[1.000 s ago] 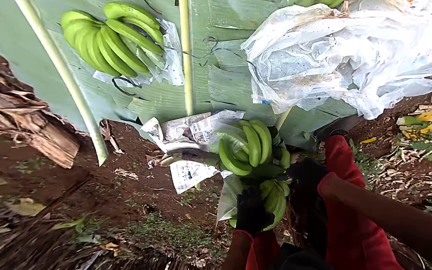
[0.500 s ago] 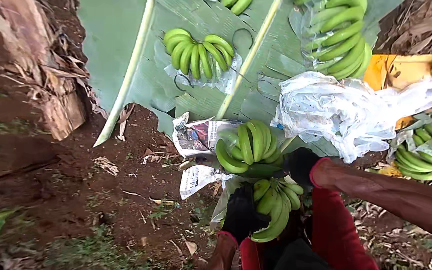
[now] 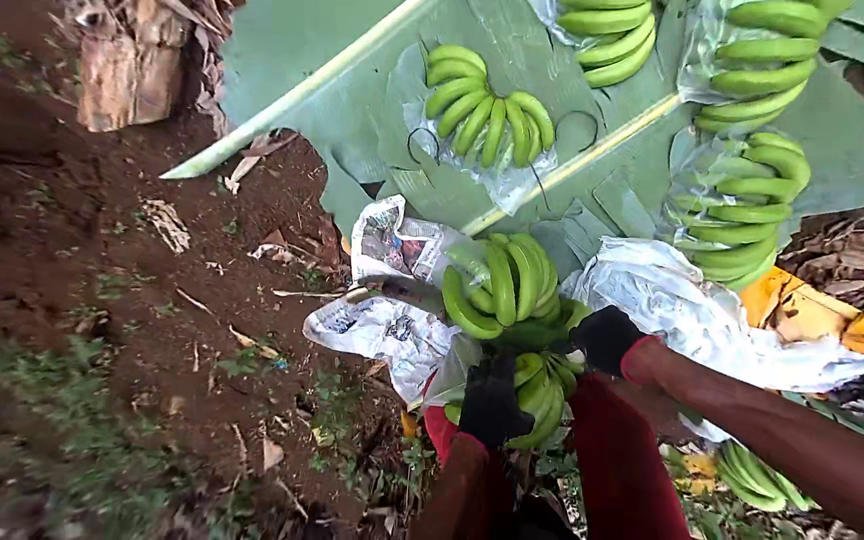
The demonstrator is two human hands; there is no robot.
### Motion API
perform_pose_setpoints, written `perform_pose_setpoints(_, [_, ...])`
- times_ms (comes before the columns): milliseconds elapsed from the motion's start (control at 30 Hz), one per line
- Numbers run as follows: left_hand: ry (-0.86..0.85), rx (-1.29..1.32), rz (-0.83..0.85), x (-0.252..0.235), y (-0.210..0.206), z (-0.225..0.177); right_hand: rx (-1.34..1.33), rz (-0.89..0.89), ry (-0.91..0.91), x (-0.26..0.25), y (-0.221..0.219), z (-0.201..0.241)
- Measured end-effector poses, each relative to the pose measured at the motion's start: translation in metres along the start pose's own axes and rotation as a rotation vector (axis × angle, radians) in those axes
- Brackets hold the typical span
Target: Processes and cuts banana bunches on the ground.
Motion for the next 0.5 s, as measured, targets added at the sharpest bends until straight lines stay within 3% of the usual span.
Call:
perform_pose_setpoints(167, [0.002, 0.054, -0.024, 0.007, -0.040, 0.006, -0.027, 0.124, 0.121, -0.028, -0.019, -0.001])
perform_pose_setpoints(367, [-0.001, 0.069, -0.195, 0.019, -0.086, 0.007, 0.041, 0.174, 0.091, -0.039, -0.040, 0.024])
perform_pose_setpoints(500, [-0.023, 0.049, -0.170, 0.022, -0.101, 0.020, 0.127, 0.181, 0.094, -0.052, -0.046, 0.042])
Point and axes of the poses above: each hand's wrist, its own x-axis away from the middle knuckle, its own y-axis out of the back of the hand, z = x × y, the point moved 1 cm from there along -x, towards the middle knuckle, and after that the axes turned 10 degrees about -z, right-handed, at the moved point
